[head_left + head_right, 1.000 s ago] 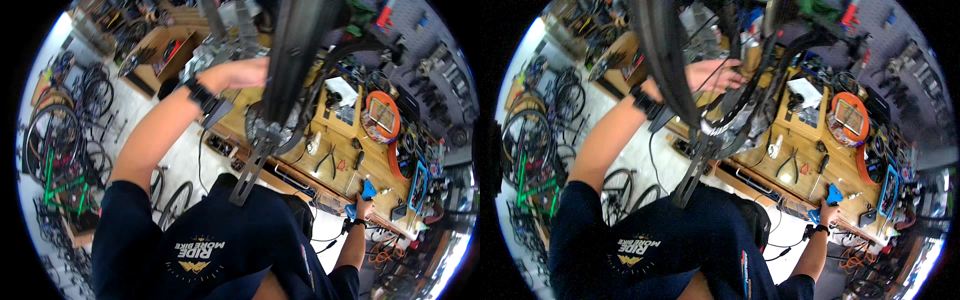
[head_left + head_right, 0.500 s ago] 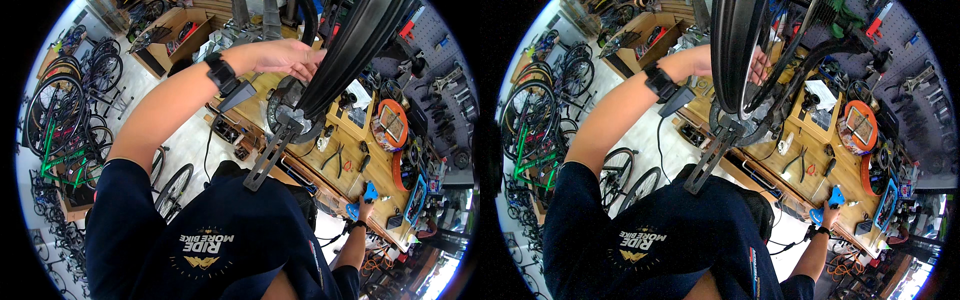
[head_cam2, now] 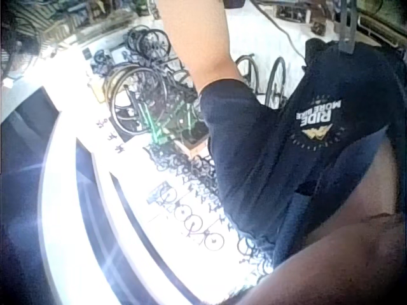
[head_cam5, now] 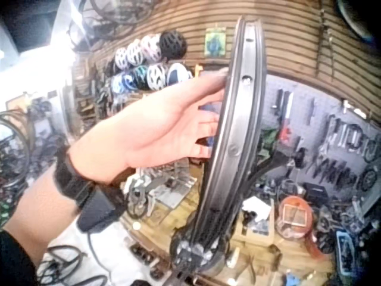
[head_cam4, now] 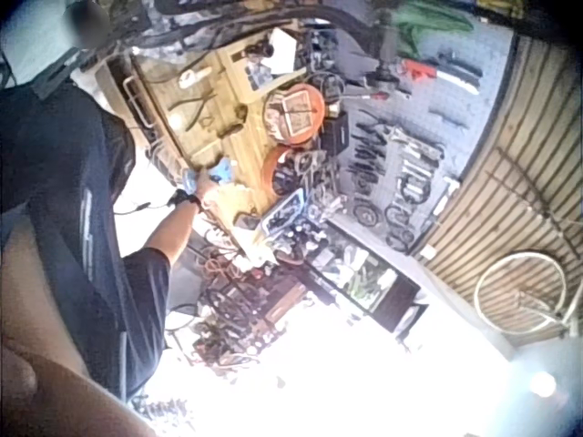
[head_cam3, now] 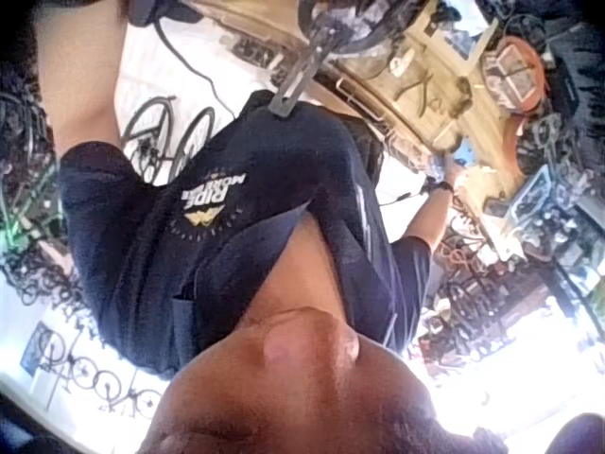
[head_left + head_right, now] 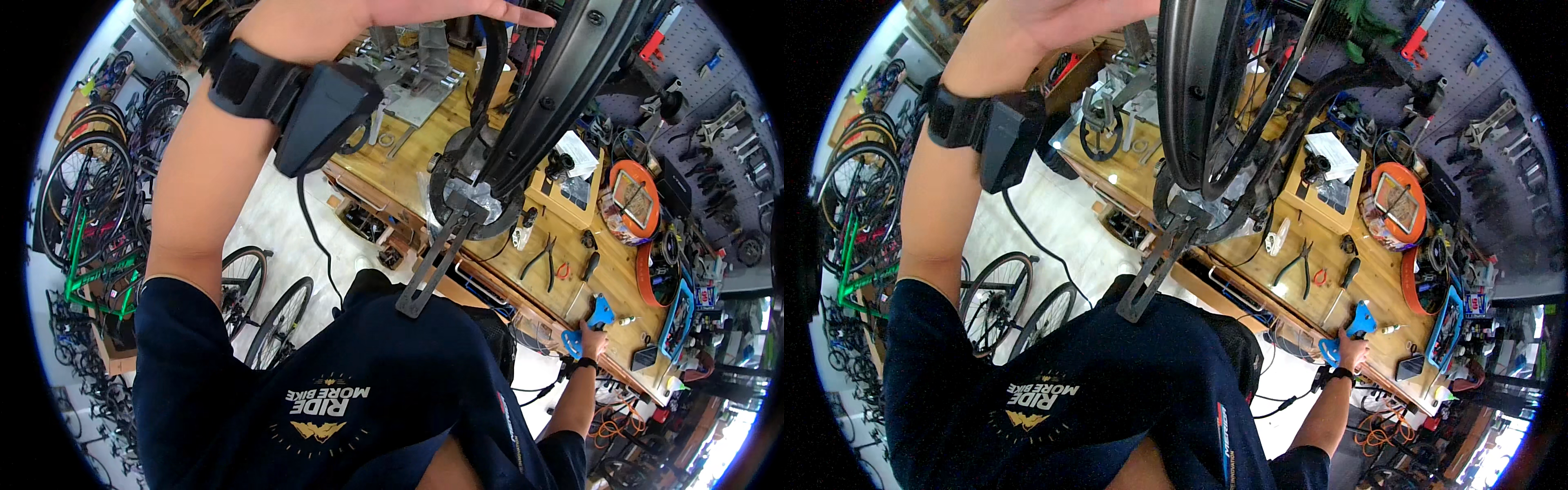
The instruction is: The person uses a spoke wrench to adjust tension on the spokes of a bicycle wheel held in a truing stand while checking for alignment with a gauge.
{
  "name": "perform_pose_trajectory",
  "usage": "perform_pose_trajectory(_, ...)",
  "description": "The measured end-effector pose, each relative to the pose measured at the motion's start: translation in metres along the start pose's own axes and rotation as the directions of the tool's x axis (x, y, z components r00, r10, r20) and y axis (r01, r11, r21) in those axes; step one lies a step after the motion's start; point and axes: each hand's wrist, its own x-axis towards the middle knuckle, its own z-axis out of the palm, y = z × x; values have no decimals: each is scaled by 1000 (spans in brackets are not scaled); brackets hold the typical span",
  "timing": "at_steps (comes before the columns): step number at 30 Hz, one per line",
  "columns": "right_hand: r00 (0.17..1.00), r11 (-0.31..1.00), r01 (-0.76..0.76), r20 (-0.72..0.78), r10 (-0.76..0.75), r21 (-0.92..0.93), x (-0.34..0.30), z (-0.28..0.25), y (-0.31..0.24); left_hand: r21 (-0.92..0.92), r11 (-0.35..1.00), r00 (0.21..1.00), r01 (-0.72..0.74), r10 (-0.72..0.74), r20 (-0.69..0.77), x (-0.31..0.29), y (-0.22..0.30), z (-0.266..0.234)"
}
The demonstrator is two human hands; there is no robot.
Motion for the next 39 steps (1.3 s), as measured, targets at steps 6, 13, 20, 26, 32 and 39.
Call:
perform_pose_trajectory(6, 966, 903, 49, 208, -151, 426, 22, -32, -2, 48, 985, 986, -167, 167, -1, -22, -14, 16)
perform_pose_trajectory(13, 872, 278, 207, -48, -486, 938, -46, -156, -49, 414, 910, 882, -25, 215, -419, -33, -24, 72)
perform_pose_trajectory(20, 371, 259, 920, -445, -815, 293, -170, -258, -178, 515, 853, 760, 88, 276, -588, -19, -38, 99)
perform_pose_trajectory(26, 66, 34, 997, -512, -857, 71, -195, -295, -261, 739, 649, 743, 180, 403, -535, -56, -62, 102)
perform_pose_trajectory(32, -61, -119, 988, -466, -883, 95, -204, -309, -312, 802, 506, 666, 316, 484, -568, -62, -73, 119)
perform_pose_trajectory(39, -109, -191, 973, -472, -875, 130, -207, -314, -321, 799, 458, 692, 389, 427, -582, -61, -74, 120)
